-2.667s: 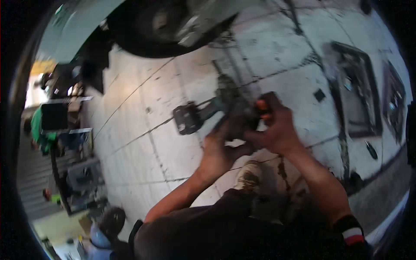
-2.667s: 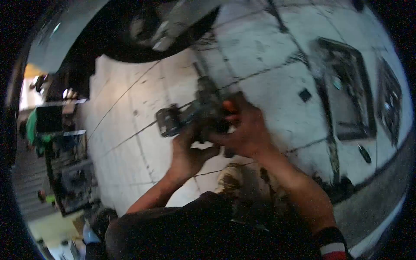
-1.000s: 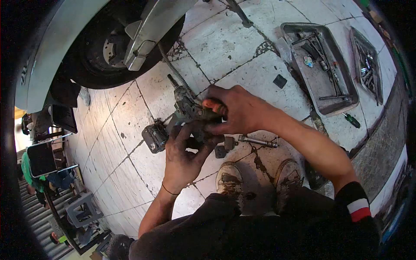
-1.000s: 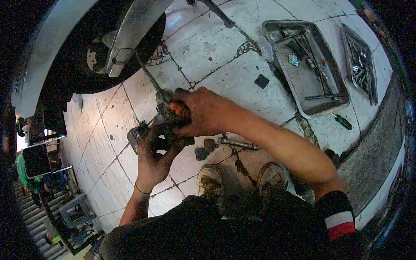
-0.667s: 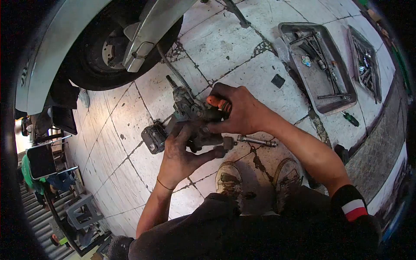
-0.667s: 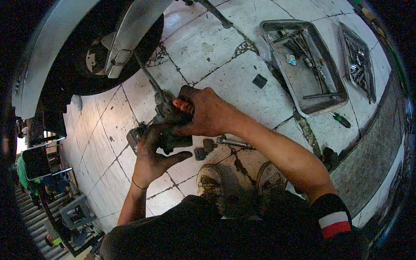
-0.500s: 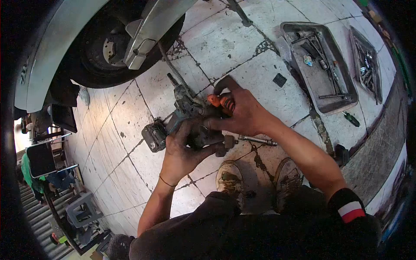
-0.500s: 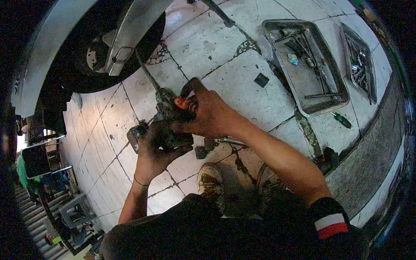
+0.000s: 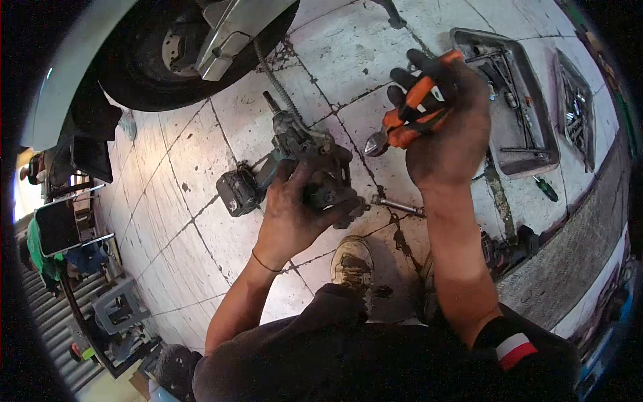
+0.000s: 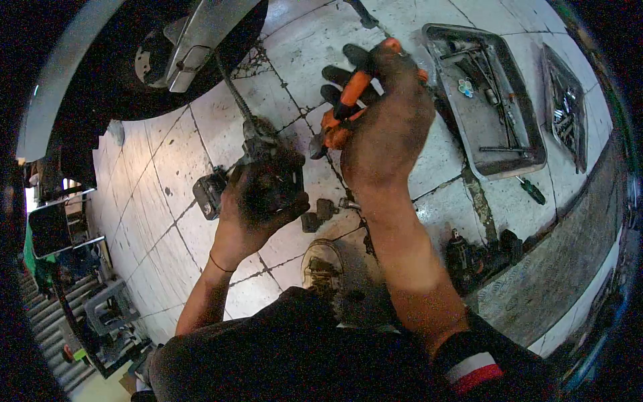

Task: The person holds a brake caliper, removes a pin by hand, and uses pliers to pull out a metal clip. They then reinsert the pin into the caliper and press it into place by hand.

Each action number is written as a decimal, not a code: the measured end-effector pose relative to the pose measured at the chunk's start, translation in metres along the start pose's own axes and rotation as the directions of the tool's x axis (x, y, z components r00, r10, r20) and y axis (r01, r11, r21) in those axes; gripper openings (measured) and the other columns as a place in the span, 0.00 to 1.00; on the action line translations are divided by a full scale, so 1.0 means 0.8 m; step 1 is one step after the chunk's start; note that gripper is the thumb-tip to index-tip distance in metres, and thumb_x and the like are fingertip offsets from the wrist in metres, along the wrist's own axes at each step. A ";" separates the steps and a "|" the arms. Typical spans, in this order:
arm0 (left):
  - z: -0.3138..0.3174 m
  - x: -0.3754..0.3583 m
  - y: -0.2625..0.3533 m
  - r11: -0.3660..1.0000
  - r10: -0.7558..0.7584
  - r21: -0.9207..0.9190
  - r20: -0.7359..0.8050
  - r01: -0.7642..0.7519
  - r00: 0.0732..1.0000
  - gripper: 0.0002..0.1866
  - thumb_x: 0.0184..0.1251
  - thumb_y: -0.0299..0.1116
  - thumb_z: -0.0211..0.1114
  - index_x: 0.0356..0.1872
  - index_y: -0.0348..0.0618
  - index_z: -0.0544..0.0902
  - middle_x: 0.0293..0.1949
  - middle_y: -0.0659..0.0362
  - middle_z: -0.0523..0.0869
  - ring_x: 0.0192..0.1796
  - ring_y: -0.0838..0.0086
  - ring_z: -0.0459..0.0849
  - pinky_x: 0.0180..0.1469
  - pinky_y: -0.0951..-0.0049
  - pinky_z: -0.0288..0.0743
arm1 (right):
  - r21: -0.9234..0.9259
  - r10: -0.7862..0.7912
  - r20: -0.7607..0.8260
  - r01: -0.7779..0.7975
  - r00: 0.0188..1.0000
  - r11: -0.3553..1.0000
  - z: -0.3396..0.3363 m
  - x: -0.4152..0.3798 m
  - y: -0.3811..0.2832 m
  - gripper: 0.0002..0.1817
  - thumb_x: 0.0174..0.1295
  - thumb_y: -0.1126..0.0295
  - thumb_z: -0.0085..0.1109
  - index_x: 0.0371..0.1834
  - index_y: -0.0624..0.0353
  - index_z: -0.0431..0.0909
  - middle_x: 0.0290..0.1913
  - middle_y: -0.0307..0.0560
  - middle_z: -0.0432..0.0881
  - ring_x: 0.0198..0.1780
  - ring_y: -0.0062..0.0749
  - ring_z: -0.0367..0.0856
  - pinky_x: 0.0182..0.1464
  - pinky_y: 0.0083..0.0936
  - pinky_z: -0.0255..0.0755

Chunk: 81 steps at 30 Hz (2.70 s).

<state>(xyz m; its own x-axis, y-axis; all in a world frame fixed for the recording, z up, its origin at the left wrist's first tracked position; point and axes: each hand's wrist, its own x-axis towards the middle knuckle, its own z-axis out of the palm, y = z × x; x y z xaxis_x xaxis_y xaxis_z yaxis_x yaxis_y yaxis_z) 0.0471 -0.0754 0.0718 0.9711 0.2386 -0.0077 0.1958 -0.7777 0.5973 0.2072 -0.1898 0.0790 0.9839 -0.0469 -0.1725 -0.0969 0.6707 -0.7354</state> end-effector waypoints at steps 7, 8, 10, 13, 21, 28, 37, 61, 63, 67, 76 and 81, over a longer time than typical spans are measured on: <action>0.005 0.004 0.007 0.993 -0.028 -0.116 -0.055 0.022 0.998 0.33 0.46 0.34 0.82 0.58 0.48 0.79 0.48 0.57 0.87 0.54 0.52 0.77 0.58 0.57 0.74 | -0.210 0.108 0.127 -0.080 0.986 0.974 -0.016 -0.064 -0.009 0.22 0.71 0.64 0.47 0.62 0.66 0.73 0.58 0.49 0.79 0.58 0.44 0.81 0.55 0.43 0.81; 0.007 0.004 0.005 0.993 -0.032 -0.116 -0.055 0.026 0.998 0.33 0.46 0.34 0.82 0.58 0.48 0.79 0.48 0.57 0.87 0.54 0.52 0.77 0.58 0.57 0.74 | -0.211 0.112 0.127 -0.084 0.985 0.974 -0.020 -0.071 -0.007 0.22 0.71 0.64 0.47 0.62 0.66 0.73 0.58 0.49 0.79 0.58 0.44 0.81 0.55 0.43 0.81; 0.010 0.005 0.000 0.995 0.001 -0.100 -0.050 -0.006 0.999 0.35 0.46 0.34 0.81 0.59 0.48 0.77 0.49 0.54 0.86 0.54 0.53 0.77 0.58 0.57 0.74 | -0.286 -0.049 0.279 0.132 0.959 0.949 -0.029 -0.081 0.001 0.23 0.70 0.66 0.47 0.63 0.67 0.71 0.61 0.50 0.76 0.59 0.44 0.80 0.58 0.44 0.80; 0.011 0.003 0.000 0.995 -0.004 -0.096 -0.075 -0.004 0.997 0.34 0.47 0.33 0.81 0.59 0.48 0.77 0.48 0.52 0.86 0.53 0.53 0.77 0.57 0.57 0.75 | -0.136 -0.128 0.222 0.161 0.967 0.978 -0.029 -0.086 0.015 0.22 0.64 0.65 0.55 0.58 0.67 0.76 0.54 0.49 0.77 0.42 0.26 0.79 0.39 0.21 0.79; 0.012 0.005 0.005 0.999 0.014 -0.035 -0.083 -0.017 0.996 0.33 0.48 0.33 0.81 0.57 0.45 0.77 0.48 0.54 0.86 0.51 0.52 0.77 0.54 0.56 0.75 | -0.150 -0.261 0.409 0.346 0.875 0.926 -0.049 -0.104 0.025 0.28 0.64 0.61 0.57 0.63 0.70 0.72 0.62 0.54 0.71 0.60 0.41 0.75 0.66 0.50 0.72; 0.013 0.004 0.000 0.998 0.037 -0.046 -0.098 -0.041 0.995 0.33 0.45 0.33 0.81 0.56 0.46 0.76 0.42 0.55 0.89 0.50 0.51 0.77 0.53 0.55 0.75 | -0.209 -0.354 0.625 0.586 0.696 0.783 -0.066 -0.091 0.036 0.21 0.60 0.65 0.60 0.55 0.63 0.79 0.54 0.54 0.76 0.51 0.39 0.75 0.56 0.38 0.70; 0.024 0.001 -0.014 0.985 -0.008 -0.172 -0.052 -0.001 0.999 0.32 0.49 0.30 0.77 0.59 0.42 0.75 0.50 0.43 0.80 0.53 0.45 0.78 0.54 0.52 0.75 | -0.302 -0.244 0.664 0.551 0.707 0.778 -0.068 -0.082 0.032 0.20 0.54 0.67 0.66 0.52 0.55 0.82 0.48 0.48 0.84 0.58 0.47 0.79 0.65 0.42 0.70; 0.028 0.001 -0.007 1.000 -0.011 -0.011 -0.018 0.011 1.000 0.33 0.49 0.31 0.80 0.57 0.39 0.74 0.48 0.47 0.80 0.50 0.48 0.78 0.52 0.55 0.72 | -0.482 0.374 0.863 0.774 0.339 0.410 -0.069 -0.012 0.024 0.15 0.59 0.62 0.67 0.38 0.65 0.81 0.46 0.60 0.78 0.43 0.58 0.82 0.46 0.46 0.78; 0.029 -0.003 -0.012 0.998 -0.045 -0.047 -0.007 0.044 0.999 0.34 0.49 0.31 0.80 0.58 0.39 0.74 0.49 0.47 0.80 0.51 0.49 0.78 0.53 0.55 0.72 | -0.470 0.378 0.868 0.779 0.322 0.416 -0.067 -0.013 0.025 0.15 0.59 0.62 0.66 0.38 0.65 0.81 0.47 0.59 0.78 0.44 0.57 0.83 0.46 0.46 0.79; 0.024 -0.004 -0.018 0.995 -0.099 -0.020 0.052 0.100 0.994 0.37 0.49 0.30 0.81 0.62 0.38 0.72 0.54 0.47 0.79 0.55 0.51 0.77 0.58 0.57 0.71 | -0.265 0.213 0.957 0.885 0.195 0.381 -0.067 -0.009 0.038 0.14 0.62 0.61 0.62 0.33 0.63 0.83 0.45 0.56 0.79 0.44 0.53 0.84 0.44 0.43 0.81; 0.019 0.002 -0.018 0.980 -0.103 -0.165 0.053 0.110 0.993 0.31 0.49 0.33 0.82 0.54 0.40 0.75 0.44 0.50 0.85 0.46 0.59 0.83 0.50 0.60 0.75 | 0.003 0.182 0.981 0.946 -0.065 0.325 -0.034 0.014 0.044 0.14 0.55 0.60 0.65 0.27 0.60 0.82 0.32 0.54 0.82 0.39 0.51 0.87 0.37 0.42 0.83; 0.013 0.012 -0.002 0.986 -0.085 -0.137 0.068 0.093 0.994 0.30 0.50 0.33 0.82 0.53 0.38 0.76 0.46 0.49 0.86 0.45 0.58 0.86 0.50 0.63 0.79 | -0.054 0.435 0.889 0.911 -0.143 0.409 -0.006 0.035 0.017 0.18 0.47 0.60 0.72 0.30 0.65 0.83 0.32 0.61 0.84 0.39 0.59 0.85 0.42 0.46 0.81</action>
<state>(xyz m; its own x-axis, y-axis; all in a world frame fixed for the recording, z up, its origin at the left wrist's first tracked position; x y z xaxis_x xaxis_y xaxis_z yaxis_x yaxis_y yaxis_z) 0.0575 -0.0776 0.0624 0.9580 0.2635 -0.1127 0.2651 -0.6653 0.6979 0.2323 -0.1852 0.0609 -0.0494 0.9565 0.2875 0.8486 0.1920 -0.4931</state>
